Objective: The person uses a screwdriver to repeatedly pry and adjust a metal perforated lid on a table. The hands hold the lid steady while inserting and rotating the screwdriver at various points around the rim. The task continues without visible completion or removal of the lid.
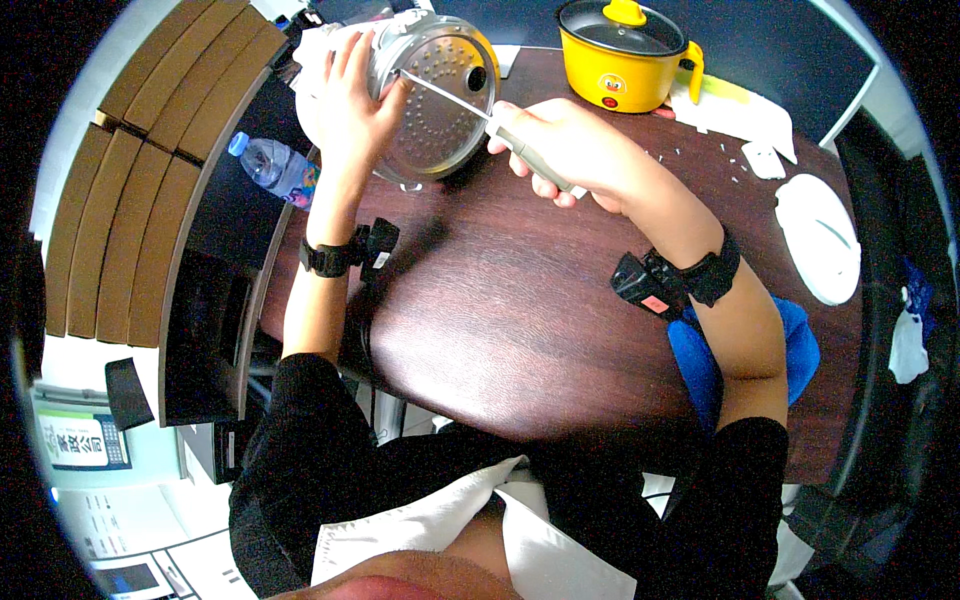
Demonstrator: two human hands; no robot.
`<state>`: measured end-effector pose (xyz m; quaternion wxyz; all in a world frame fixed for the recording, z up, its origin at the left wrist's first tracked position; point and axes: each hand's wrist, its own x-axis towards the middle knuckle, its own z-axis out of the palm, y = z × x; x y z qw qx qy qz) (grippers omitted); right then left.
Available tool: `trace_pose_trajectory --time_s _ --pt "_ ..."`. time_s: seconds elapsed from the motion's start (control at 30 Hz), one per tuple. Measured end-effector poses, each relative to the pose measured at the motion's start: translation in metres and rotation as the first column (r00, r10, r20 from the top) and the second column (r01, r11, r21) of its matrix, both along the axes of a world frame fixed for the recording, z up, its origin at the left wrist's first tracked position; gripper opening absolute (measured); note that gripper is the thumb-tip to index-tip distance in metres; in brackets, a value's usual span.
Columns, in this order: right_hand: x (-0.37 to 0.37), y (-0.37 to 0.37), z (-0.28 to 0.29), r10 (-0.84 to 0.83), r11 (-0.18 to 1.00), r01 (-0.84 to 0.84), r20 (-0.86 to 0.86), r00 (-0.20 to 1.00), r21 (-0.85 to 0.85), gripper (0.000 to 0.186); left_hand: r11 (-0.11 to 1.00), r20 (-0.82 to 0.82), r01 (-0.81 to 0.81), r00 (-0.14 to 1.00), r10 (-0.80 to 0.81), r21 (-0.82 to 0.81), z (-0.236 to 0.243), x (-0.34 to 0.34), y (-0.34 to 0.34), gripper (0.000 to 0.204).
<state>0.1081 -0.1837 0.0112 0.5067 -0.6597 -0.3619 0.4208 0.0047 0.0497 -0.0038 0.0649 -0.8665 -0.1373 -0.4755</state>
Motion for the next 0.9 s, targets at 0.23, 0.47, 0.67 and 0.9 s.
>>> trace_pose_trajectory --time_s 0.23,0.47,0.67,0.9 --pt "0.009 0.001 -0.007 -0.007 0.998 -0.011 0.273 0.962 0.064 0.040 1.000 -0.005 -0.009 1.000 0.009 0.009 0.001 -0.001 -0.003 0.064" --pt "-0.001 0.001 -0.013 -0.390 0.920 0.092 0.914 0.112 0.381 0.029 0.999 -0.013 -0.027 1.000 0.028 0.024 0.002 -0.001 -0.003 0.064" --pt "0.005 0.002 -0.008 -0.139 0.986 0.045 0.635 0.760 0.162 0.039 1.000 -0.011 -0.008 1.000 0.007 -0.002 0.001 0.000 -0.002 0.064" --pt "0.002 -0.002 0.003 0.045 0.999 -0.044 0.044 0.998 -0.011 0.044 1.000 -0.019 -0.014 1.000 0.014 0.009 0.002 0.000 -0.002 0.065"
